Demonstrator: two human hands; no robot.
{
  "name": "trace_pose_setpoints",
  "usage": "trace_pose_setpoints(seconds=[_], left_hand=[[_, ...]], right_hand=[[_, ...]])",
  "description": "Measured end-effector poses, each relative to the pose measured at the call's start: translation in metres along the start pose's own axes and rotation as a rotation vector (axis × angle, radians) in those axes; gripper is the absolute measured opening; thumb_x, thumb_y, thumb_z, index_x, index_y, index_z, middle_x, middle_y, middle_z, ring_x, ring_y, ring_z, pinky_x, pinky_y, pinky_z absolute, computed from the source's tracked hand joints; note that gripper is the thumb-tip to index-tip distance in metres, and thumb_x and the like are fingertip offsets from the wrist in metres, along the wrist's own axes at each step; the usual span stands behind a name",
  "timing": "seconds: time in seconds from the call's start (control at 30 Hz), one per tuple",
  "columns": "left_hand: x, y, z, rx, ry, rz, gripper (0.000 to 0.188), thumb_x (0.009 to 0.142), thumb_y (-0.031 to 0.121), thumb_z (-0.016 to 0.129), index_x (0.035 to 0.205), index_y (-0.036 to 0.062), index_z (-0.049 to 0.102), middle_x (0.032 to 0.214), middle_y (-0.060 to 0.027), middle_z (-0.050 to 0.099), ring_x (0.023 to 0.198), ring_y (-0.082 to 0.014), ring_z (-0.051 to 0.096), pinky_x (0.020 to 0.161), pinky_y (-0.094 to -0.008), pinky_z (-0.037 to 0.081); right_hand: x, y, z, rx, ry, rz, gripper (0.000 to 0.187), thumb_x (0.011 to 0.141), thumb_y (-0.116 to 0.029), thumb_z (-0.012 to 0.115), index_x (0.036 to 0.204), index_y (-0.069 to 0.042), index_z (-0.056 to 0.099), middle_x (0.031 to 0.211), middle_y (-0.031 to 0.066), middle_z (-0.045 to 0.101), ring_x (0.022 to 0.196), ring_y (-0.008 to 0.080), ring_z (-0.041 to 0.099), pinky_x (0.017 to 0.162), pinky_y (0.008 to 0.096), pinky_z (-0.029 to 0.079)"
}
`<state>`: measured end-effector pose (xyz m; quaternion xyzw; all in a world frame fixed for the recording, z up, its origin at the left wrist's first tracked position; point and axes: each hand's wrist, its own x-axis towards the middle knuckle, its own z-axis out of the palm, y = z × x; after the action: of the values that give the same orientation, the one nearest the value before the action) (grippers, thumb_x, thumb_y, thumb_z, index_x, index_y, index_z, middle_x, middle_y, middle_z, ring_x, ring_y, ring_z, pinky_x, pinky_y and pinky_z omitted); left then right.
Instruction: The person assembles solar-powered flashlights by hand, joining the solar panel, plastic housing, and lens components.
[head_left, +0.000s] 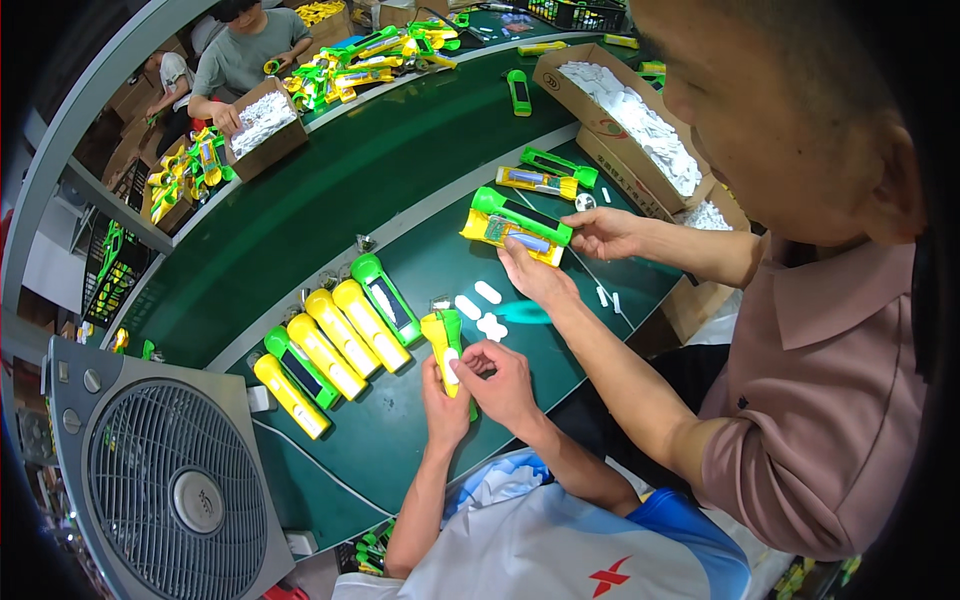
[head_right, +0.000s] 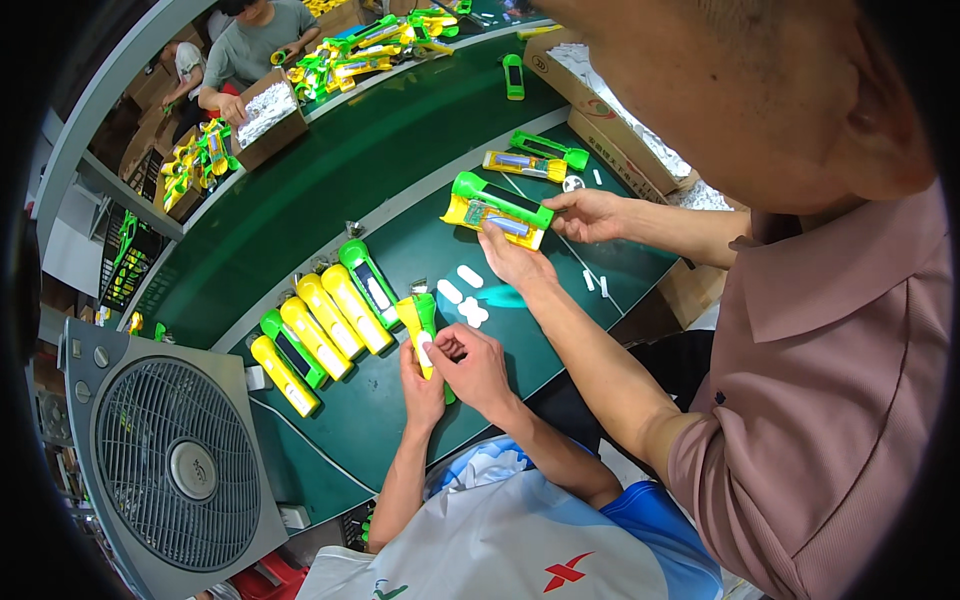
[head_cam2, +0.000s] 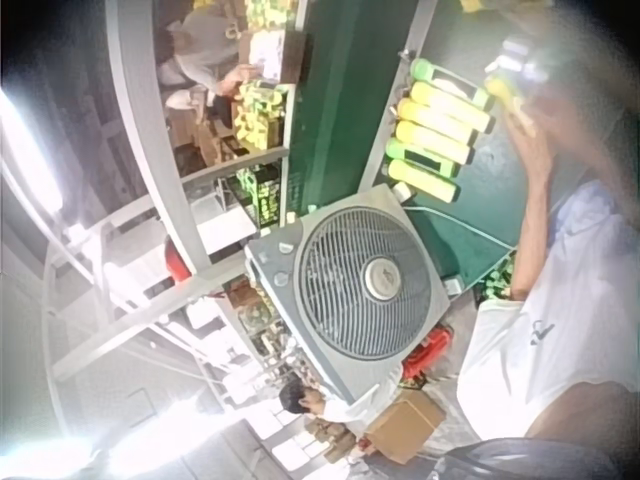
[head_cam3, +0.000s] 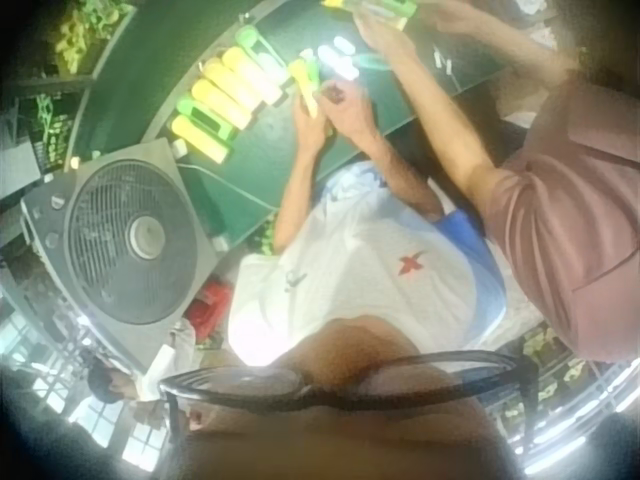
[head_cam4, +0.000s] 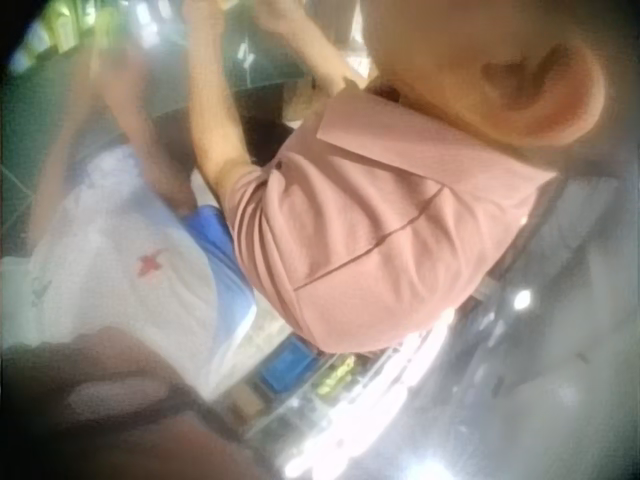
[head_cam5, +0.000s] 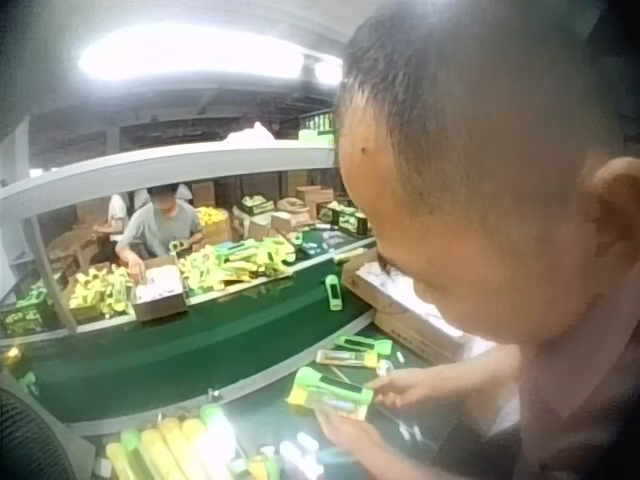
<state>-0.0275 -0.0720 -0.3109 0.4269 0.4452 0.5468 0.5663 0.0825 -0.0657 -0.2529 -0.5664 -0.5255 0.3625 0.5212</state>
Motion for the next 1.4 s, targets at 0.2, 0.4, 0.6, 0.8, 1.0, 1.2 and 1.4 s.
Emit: trace_pose_setpoints(seconds=[0.2,0.4,0.6,0.8,1.0,1.2,1.4], left_hand=[[0.002,-0.002,0.002,-0.037,0.0,0.012,0.042,0.094,0.005,0.068,0.129,0.0006,0.045,0.109,-0.0088,0.061,0.099,-0.0143,0.061,0.086,-0.0285,0.05],[0.001,0.004,0.005,0.101,0.048,0.087,0.039,0.095,0.014,0.071,0.124,0.001,0.048,0.104,-0.0062,0.06,0.094,-0.0142,0.056,0.081,-0.0299,0.048],[0.001,0.002,0.007,0.027,0.052,0.044,0.039,0.096,0.008,0.067,0.127,0.0,0.044,0.112,-0.0089,0.059,0.101,-0.0142,0.058,0.085,-0.0285,0.049],[-0.001,0.001,0.007,-0.011,0.02,0.024,0.043,0.095,0.0,0.065,0.13,-0.002,0.041,0.119,-0.0125,0.058,0.106,-0.0174,0.062,0.089,-0.0305,0.053],[0.001,0.006,0.009,-0.007,-0.002,-0.035,0.044,0.094,-0.003,0.063,0.131,-0.003,0.04,0.123,-0.0153,0.057,0.109,-0.0201,0.063,0.094,-0.0326,0.053],[0.002,0.003,0.004,0.027,0.016,-0.03,0.045,0.094,-0.004,0.062,0.133,-0.0031,0.039,0.125,-0.0157,0.056,0.115,-0.0204,0.06,0.098,-0.0337,0.051],[0.002,0.002,0.003,0.014,-0.015,-0.079,0.045,0.095,0.0,0.064,0.132,-0.0029,0.04,0.125,-0.0149,0.055,0.116,-0.0201,0.06,0.099,-0.0333,0.051]], right_hand=[[0.0,-0.022,-0.006,-0.283,0.003,-0.133,0.019,0.08,-0.016,0.082,0.091,-0.003,0.072,0.083,0.0091,0.07,0.069,0.0188,0.069,0.063,0.0291,0.055],[-0.002,-0.025,0.0,-0.493,-0.01,-0.153,0.024,0.076,-0.027,0.084,0.085,-0.008,0.072,0.082,0.0054,0.065,0.075,0.0279,0.065,0.066,0.0393,0.052],[0.008,-0.028,-0.007,-0.318,-0.082,-0.106,0.018,0.086,-0.02,0.077,0.088,-0.003,0.07,0.081,0.0079,0.069,0.07,0.0245,0.068,0.064,0.0347,0.054],[0.023,-0.029,-0.024,-0.222,-0.215,0.017,0.02,0.092,-0.023,0.07,0.089,-0.003,0.068,0.076,0.0113,0.074,0.068,0.0265,0.073,0.064,0.0369,0.056],[0.029,-0.027,-0.023,-0.28,-0.279,-0.013,0.022,0.092,-0.023,0.07,0.087,-0.001,0.067,0.077,0.0124,0.074,0.069,0.028,0.073,0.064,0.0386,0.056],[0.03,-0.026,-0.024,-0.242,-0.224,0.067,0.024,0.09,-0.023,0.073,0.089,0.001,0.069,0.079,0.0129,0.074,0.07,0.0233,0.073,0.066,0.0323,0.056],[0.031,-0.027,-0.024,-0.234,-0.204,0.027,0.024,0.09,-0.022,0.074,0.091,0.001,0.069,0.077,0.013,0.074,0.07,0.0232,0.074,0.065,0.0323,0.057]])
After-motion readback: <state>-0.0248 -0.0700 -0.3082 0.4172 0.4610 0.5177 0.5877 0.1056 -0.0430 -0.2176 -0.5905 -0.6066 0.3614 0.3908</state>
